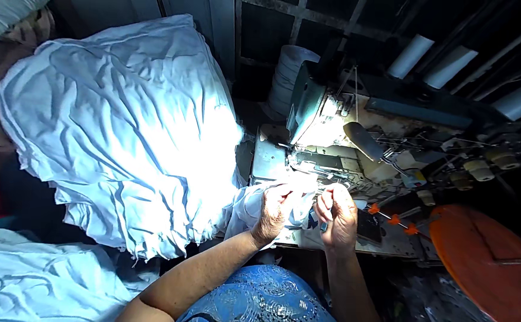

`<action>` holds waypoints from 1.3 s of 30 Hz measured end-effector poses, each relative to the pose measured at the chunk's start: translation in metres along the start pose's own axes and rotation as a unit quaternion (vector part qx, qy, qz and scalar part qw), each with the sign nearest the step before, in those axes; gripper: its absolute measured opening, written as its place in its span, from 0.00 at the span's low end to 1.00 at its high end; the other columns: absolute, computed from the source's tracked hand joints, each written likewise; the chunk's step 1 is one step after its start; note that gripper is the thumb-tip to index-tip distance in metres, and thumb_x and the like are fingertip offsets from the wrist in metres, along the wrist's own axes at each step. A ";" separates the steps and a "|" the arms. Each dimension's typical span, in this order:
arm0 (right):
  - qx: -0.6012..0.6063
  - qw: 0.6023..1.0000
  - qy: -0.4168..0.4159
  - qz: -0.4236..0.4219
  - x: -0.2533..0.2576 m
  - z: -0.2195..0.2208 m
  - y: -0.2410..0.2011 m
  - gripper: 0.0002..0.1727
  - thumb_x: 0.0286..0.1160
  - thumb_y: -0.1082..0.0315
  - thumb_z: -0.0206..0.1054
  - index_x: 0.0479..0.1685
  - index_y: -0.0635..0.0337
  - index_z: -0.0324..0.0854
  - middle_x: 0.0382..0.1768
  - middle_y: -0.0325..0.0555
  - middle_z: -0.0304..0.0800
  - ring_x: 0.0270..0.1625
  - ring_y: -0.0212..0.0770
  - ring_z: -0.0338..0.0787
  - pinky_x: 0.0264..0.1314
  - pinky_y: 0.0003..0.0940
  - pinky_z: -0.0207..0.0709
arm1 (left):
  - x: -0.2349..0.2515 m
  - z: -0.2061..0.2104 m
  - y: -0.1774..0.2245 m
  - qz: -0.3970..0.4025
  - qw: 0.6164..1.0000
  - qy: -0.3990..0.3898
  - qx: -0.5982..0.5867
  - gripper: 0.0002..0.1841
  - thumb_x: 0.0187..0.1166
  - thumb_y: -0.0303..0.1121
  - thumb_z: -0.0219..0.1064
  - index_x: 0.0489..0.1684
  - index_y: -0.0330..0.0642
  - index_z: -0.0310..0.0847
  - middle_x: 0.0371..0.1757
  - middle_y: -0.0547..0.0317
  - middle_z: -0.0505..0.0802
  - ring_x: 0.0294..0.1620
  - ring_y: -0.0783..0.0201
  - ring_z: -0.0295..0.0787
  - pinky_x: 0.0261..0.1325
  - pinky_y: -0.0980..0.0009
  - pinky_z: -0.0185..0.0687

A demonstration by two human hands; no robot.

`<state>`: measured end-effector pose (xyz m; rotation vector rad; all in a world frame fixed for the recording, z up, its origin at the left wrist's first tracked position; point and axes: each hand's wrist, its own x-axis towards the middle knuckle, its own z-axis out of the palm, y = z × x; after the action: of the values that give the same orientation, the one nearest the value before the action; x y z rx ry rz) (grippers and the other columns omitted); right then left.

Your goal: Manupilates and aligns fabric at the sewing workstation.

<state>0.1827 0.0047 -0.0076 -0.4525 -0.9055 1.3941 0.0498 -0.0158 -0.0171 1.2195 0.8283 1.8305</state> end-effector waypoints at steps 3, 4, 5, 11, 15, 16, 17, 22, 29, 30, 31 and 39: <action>0.076 0.996 0.035 0.036 -0.001 -0.003 0.000 0.21 0.93 0.67 0.41 0.37 0.56 0.81 0.14 0.29 0.73 0.12 0.21 0.69 0.15 0.14 0.65 | 0.001 -0.002 -0.002 -0.022 0.999 0.008 -0.043 0.13 0.79 0.18 0.56 0.35 0.36 0.89 0.37 0.62 0.96 0.44 0.68 0.95 0.59 0.65 0.91; 0.088 0.994 0.053 0.035 0.000 -0.004 -0.002 0.22 0.94 0.65 0.40 0.37 0.55 0.81 0.13 0.28 0.73 0.11 0.20 0.69 0.14 0.14 0.65 | 0.002 -0.002 -0.003 -0.026 0.999 0.010 -0.044 0.13 0.79 0.18 0.55 0.34 0.36 0.89 0.37 0.62 0.96 0.44 0.67 0.96 0.59 0.65 0.92; 0.084 0.994 0.066 0.022 0.002 -0.006 -0.003 0.23 0.95 0.64 0.38 0.36 0.54 0.80 0.13 0.28 0.73 0.10 0.20 0.69 0.14 0.13 0.65 | 0.001 -0.003 -0.004 -0.027 0.999 0.010 -0.046 0.13 0.80 0.18 0.56 0.35 0.36 0.89 0.36 0.62 0.96 0.44 0.67 0.96 0.59 0.65 0.92; 0.025 0.999 0.031 -0.015 -0.001 -0.018 0.000 0.17 0.91 0.70 0.41 0.45 0.55 0.78 0.16 0.29 0.74 0.11 0.21 0.68 0.13 0.14 0.65 | 0.005 -0.010 -0.008 -0.013 0.999 0.005 0.030 0.12 0.80 0.19 0.57 0.35 0.32 0.89 0.34 0.62 0.95 0.42 0.72 0.94 0.54 0.72 0.91; 0.051 0.993 -0.107 0.000 -0.007 -0.029 -0.006 0.08 0.87 0.63 0.60 0.50 0.52 0.84 0.19 0.28 0.80 0.15 0.19 0.74 0.18 0.14 0.69 | 0.008 -0.013 -0.007 -0.013 1.000 0.000 0.024 0.12 0.81 0.19 0.57 0.37 0.32 0.90 0.36 0.61 0.95 0.44 0.72 0.93 0.55 0.72 0.89; 0.046 0.988 -0.150 0.000 -0.008 -0.029 -0.009 0.08 0.85 0.60 0.64 0.51 0.51 0.85 0.21 0.27 0.82 0.17 0.19 0.75 0.20 0.14 0.70 | 0.007 -0.012 -0.006 -0.014 1.000 0.004 0.000 0.12 0.81 0.20 0.57 0.36 0.34 0.89 0.36 0.63 0.95 0.43 0.73 0.92 0.54 0.73 0.89; 0.035 0.983 -0.181 -0.001 -0.009 -0.027 -0.011 0.09 0.83 0.58 0.65 0.52 0.49 0.85 0.23 0.27 0.84 0.18 0.18 0.76 0.21 0.13 0.70 | 0.006 -0.010 -0.005 -0.015 0.999 0.008 -0.034 0.13 0.81 0.22 0.56 0.35 0.39 0.89 0.35 0.66 0.95 0.42 0.75 0.92 0.53 0.75 0.88; -0.080 0.970 -0.219 -0.072 -0.014 -0.016 -0.013 0.07 0.85 0.60 0.64 0.47 0.47 0.87 0.32 0.28 0.87 0.28 0.19 0.82 0.30 0.13 0.76 | 0.009 0.000 0.004 -0.130 0.972 0.022 -0.197 0.16 0.86 0.23 0.49 0.40 0.36 0.87 0.38 0.57 0.96 0.44 0.65 0.95 0.58 0.65 0.91; -0.263 0.923 -0.064 -0.272 -0.002 0.009 0.000 0.11 0.91 0.56 0.55 0.46 0.37 0.85 0.43 0.16 0.90 0.50 0.15 0.88 0.56 0.15 0.81 | 0.005 0.003 0.006 -0.189 0.963 0.025 -0.190 0.15 0.85 0.21 0.45 0.43 0.36 0.81 0.38 0.57 0.95 0.43 0.63 0.96 0.56 0.65 0.92; -0.255 0.921 -0.068 -0.286 0.000 0.016 0.002 0.11 0.91 0.57 0.56 0.45 0.37 0.84 0.39 0.15 0.90 0.46 0.14 0.88 0.52 0.13 0.82 | 0.004 0.003 0.005 -0.192 0.962 0.022 -0.195 0.15 0.85 0.20 0.45 0.42 0.36 0.81 0.38 0.58 0.95 0.43 0.64 0.95 0.56 0.66 0.92; -0.247 0.921 -0.086 -0.290 0.000 0.022 0.002 0.10 0.91 0.57 0.55 0.45 0.38 0.83 0.36 0.16 0.90 0.42 0.13 0.88 0.48 0.11 0.82 | 0.003 0.003 0.004 -0.190 0.963 0.020 -0.191 0.15 0.84 0.20 0.46 0.39 0.38 0.82 0.35 0.61 0.95 0.40 0.67 0.95 0.54 0.69 0.92; -0.025 0.984 -0.174 -0.014 -0.017 0.038 0.008 0.12 0.89 0.66 0.58 0.37 0.51 0.85 0.22 0.24 0.82 0.23 0.16 0.77 0.26 0.13 0.71 | -0.003 -0.018 0.013 -0.046 0.996 -0.014 0.071 0.12 0.78 0.19 0.57 0.28 0.43 0.83 0.26 0.76 0.86 0.31 0.85 0.81 0.40 0.84 0.79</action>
<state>0.1492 -0.0190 0.0048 -0.2338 -1.2279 1.4527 0.0311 -0.0269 -0.0135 1.2704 0.9970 1.7002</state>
